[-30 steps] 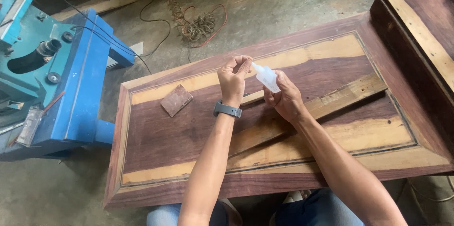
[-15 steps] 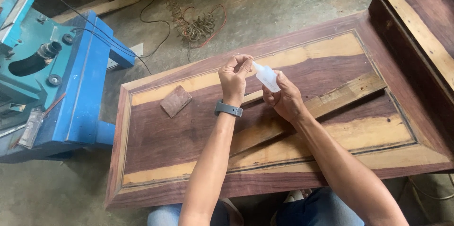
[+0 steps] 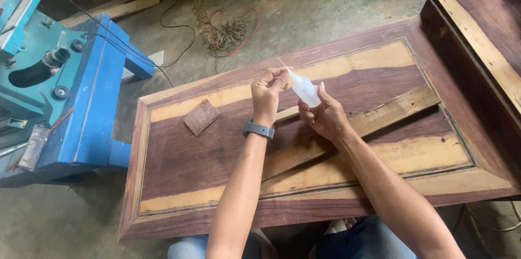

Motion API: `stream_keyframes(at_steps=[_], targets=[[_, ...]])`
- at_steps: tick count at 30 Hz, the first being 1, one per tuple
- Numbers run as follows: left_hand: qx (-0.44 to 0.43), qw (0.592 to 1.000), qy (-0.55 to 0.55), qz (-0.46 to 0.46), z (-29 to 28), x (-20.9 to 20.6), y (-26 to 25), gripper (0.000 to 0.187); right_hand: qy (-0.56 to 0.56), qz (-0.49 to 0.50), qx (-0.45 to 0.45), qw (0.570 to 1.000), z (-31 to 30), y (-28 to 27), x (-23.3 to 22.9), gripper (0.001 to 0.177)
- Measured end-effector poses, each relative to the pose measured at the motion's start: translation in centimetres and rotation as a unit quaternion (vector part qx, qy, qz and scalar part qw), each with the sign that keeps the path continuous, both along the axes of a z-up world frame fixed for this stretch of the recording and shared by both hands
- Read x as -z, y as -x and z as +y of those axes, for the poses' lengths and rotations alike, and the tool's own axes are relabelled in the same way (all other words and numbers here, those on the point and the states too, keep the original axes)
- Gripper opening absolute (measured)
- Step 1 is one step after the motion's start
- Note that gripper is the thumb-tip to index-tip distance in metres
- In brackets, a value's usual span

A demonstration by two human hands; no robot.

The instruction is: Applying glue to a wooden panel and then sanding the surface with a block.

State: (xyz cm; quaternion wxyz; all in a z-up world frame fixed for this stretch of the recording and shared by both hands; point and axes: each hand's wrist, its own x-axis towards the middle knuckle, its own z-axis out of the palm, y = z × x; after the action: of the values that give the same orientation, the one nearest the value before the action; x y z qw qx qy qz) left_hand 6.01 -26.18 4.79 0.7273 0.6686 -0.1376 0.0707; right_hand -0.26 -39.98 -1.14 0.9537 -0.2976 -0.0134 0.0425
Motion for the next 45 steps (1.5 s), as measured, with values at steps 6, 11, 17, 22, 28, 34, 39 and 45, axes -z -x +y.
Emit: stream_keyframes(at_steps=[6,11,17,22,28,34,39,45], targets=[[0.043,0.998,0.019,0.038,-0.4,1.6,0.7,0.015,-0.009,0.015,-0.022,1.0,-0.1,0.0,-0.4,0.048],[0.023,0.994,0.093,0.049,-0.9,1.8,0.4,0.016,0.002,0.031,-0.025,0.999,-0.1,-0.2,0.3,0.05],[-0.005,0.996,0.067,0.052,-0.6,2.0,-0.2,0.015,0.043,-0.015,0.002,0.999,-0.1,-0.1,0.1,0.048],[-0.029,0.998,0.042,0.048,-0.3,2.4,-0.6,0.015,0.062,-0.032,0.014,0.997,0.1,-0.4,0.6,0.045],[-0.044,0.998,0.015,0.04,-0.3,0.6,0.3,0.013,0.096,-0.024,0.029,0.995,0.5,-0.6,1.2,0.043],[-0.05,0.998,0.005,0.03,0.2,1.7,-0.3,0.011,0.118,-0.042,0.031,0.992,0.5,-0.5,0.9,0.04],[-0.05,0.998,0.0,0.031,0.8,1.1,0.4,0.012,0.098,0.0,0.028,0.995,0.5,0.4,-0.7,0.046],[-0.096,0.989,-0.102,0.036,8.0,1.2,1.2,0.017,0.075,0.062,0.004,0.995,0.5,0.5,-1.5,0.051]])
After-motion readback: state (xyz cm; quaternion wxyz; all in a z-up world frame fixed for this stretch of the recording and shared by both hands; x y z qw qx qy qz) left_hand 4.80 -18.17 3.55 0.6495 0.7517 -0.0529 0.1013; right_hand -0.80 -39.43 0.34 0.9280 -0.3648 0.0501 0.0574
